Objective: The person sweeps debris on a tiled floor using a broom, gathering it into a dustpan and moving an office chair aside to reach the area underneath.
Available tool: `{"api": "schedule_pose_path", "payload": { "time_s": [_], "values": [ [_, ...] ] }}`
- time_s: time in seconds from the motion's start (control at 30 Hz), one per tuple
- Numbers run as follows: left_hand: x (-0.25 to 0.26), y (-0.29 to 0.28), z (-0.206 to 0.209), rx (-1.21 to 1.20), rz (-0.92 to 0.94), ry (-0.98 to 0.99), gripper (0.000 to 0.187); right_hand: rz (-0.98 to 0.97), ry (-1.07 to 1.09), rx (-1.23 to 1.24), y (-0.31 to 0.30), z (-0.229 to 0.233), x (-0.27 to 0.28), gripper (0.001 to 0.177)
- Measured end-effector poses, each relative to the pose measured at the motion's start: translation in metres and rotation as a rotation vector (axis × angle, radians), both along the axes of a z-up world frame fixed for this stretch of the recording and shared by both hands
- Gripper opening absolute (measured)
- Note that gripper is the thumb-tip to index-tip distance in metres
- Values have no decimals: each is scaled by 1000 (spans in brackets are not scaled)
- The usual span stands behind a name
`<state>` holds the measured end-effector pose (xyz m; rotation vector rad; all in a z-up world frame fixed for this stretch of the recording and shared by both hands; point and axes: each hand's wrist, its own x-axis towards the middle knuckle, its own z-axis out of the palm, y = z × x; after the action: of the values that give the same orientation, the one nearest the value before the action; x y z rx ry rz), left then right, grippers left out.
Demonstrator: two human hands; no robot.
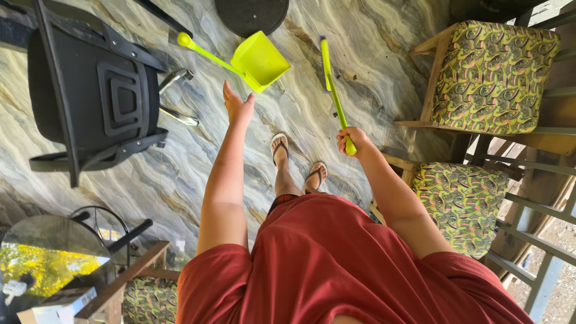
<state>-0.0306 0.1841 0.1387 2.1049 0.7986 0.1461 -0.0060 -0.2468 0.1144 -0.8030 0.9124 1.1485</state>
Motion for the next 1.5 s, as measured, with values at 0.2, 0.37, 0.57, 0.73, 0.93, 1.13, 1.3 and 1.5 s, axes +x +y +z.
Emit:
{"api": "schedule_pose_path", "payload": {
  "time_s": [0.2, 0.37, 0.57, 0.73, 0.93, 1.13, 1.3, 1.5],
  "values": [
    [34, 54, -14, -165, 170, 91, 107, -7, -57, 1, 45, 5, 17, 11],
    [53, 113, -9, -141, 180, 52, 112, -10, -61, -40, 96, 6, 34, 10],
    [82, 159, -5, -113, 166, -168, 118, -81, -60, -78, 144, 4, 53, 9],
    [96, 169, -25, -52, 78, -211, 106, -95, -77, -69, 165, 1, 63, 10],
    [99, 160, -36, 42, -29, -155, 36, -108, -45, -88, 174, 1, 75, 9],
    [105, 129, -40, -57, -327, -384, 23, -172, -51, -122, 173, 13, 81, 10],
    [125, 110, -32, -68, -200, -318, 20, -181, -91, -144, 136, 30, 76, 15],
    [144, 64, 7, -615, 76, -414, 20, -146, -198, -222, 79, 43, 77, 10]
  ]
}}
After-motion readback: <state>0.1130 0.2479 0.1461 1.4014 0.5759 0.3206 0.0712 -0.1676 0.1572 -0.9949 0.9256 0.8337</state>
